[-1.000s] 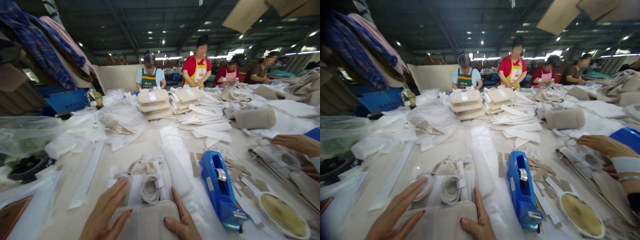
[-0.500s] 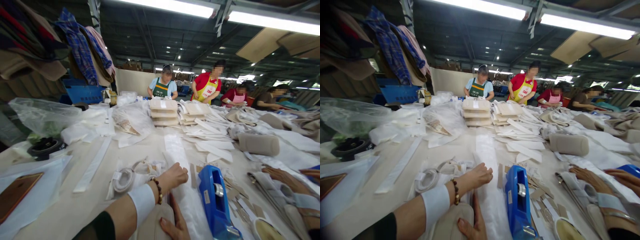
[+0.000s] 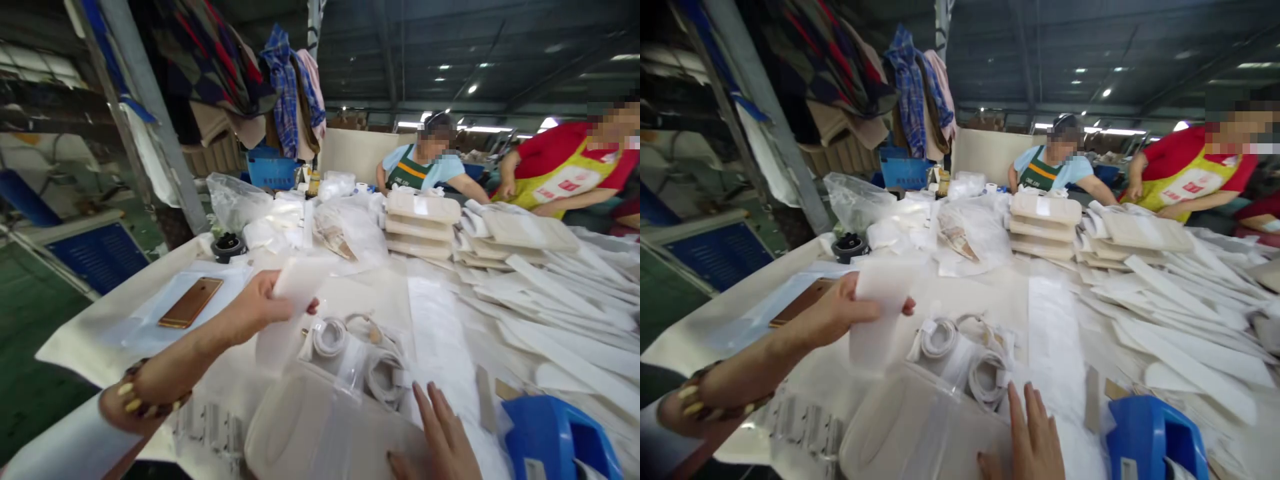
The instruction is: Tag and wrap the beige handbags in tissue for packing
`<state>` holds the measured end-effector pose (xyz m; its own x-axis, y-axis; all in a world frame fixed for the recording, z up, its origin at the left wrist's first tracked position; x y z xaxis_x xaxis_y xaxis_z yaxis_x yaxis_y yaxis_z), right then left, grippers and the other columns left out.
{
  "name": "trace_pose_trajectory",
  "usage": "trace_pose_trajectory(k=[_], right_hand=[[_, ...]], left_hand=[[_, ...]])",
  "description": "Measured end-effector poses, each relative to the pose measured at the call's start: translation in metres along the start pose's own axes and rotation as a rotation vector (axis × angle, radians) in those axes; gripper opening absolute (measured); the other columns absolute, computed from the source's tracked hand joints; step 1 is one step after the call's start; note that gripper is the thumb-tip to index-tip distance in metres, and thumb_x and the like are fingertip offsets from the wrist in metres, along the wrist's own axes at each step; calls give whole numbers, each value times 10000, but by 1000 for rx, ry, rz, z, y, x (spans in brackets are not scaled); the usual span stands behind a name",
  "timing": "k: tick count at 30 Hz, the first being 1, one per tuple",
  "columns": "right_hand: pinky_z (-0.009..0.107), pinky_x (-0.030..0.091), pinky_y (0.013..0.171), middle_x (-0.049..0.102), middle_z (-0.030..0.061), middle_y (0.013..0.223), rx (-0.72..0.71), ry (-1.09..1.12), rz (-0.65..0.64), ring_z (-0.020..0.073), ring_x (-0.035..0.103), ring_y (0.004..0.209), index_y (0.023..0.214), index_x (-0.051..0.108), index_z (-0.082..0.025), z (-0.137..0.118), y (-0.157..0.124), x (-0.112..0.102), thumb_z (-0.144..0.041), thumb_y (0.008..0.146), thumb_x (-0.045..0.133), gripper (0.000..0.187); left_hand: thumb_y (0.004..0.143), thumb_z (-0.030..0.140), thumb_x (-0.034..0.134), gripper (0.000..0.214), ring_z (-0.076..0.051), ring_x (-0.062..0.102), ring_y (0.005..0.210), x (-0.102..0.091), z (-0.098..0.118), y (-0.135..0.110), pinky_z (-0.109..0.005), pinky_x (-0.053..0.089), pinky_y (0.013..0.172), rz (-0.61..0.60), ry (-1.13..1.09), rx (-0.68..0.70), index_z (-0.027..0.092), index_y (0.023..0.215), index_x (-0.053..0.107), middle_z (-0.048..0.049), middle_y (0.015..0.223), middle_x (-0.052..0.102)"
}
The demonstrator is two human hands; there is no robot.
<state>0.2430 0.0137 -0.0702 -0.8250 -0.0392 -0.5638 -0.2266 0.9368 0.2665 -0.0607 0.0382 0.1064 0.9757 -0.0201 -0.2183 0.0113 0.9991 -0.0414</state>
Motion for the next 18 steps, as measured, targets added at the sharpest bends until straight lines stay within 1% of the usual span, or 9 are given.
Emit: trace_pose_trajectory(k=[1,2,4,6,7,9,12,15,18], right_hand=[[593,119,1134,292,29,1495,-123,-51,-26,363,211,1377,1359,446,-284,-23,13,3,-323,758,657,639],[565,209,1119,319,40,1484,-238,-83,-78,340,267,1363,1363,440,-280,-48,28,11,-289,805,600,580],[502,353,1054,475,81,1386,-482,-160,-259,301,428,1277,1337,468,-246,-101,55,38,-238,857,525,484],[457,409,1010,611,95,1233,-588,-251,-418,261,552,1148,1223,559,-194,-140,80,73,-174,882,481,350],[446,423,991,661,100,1130,-613,-307,-469,248,594,1074,1119,612,-176,-152,90,91,-164,892,473,266],[441,449,946,702,107,927,-648,-448,-520,244,639,938,928,654,-147,-159,102,124,-200,901,495,169],[457,425,963,695,117,788,-762,-613,-479,256,645,886,798,662,-135,-145,104,155,-301,904,514,246],[473,369,1011,689,122,753,-842,-632,-405,263,643,889,753,673,-136,-130,97,164,-319,910,494,301],[483,352,1006,676,124,736,-809,-561,-403,270,640,865,712,671,-125,-127,97,163,-294,891,510,294]], left_hand=[[520,287,518,382,-248,600,733,-10,-17,-6,-316,438,621,8,-65,-79,107,846,606,-55,749,648],[520,293,535,364,-232,590,725,-17,-33,-11,-311,430,626,21,-101,-136,116,833,594,-55,750,643],[562,351,579,333,-191,550,700,-28,-61,-18,-295,403,624,73,-96,-201,152,828,551,-24,738,604],[579,469,627,388,-163,492,678,-34,-84,-22,-277,367,607,142,-16,-225,187,801,479,20,699,529],[567,528,643,444,-155,465,672,-37,-93,-23,-270,351,600,169,23,-228,200,786,439,37,683,493],[523,597,665,534,-144,420,661,-41,-110,-25,-259,321,589,203,71,-242,212,759,379,58,660,438],[573,607,637,514,-137,396,662,-45,-130,-29,-255,302,593,223,48,-300,210,774,378,60,674,424],[654,547,572,402,-137,386,660,-46,-146,-31,-260,299,601,229,14,-369,203,770,398,56,672,411],[647,446,557,307,-148,404,687,-44,-158,-26,-271,316,626,269,13,-396,202,761,408,46,687,422]])
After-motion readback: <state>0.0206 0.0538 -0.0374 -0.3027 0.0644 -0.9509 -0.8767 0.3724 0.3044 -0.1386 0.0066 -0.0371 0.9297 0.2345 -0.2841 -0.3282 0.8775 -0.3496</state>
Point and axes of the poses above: each hand's wrist, its own y-axis towards the middle knuckle, its own x-axis out of the palm, z = x × y, the point moved 4 cm from there along y, towards the middle knuckle
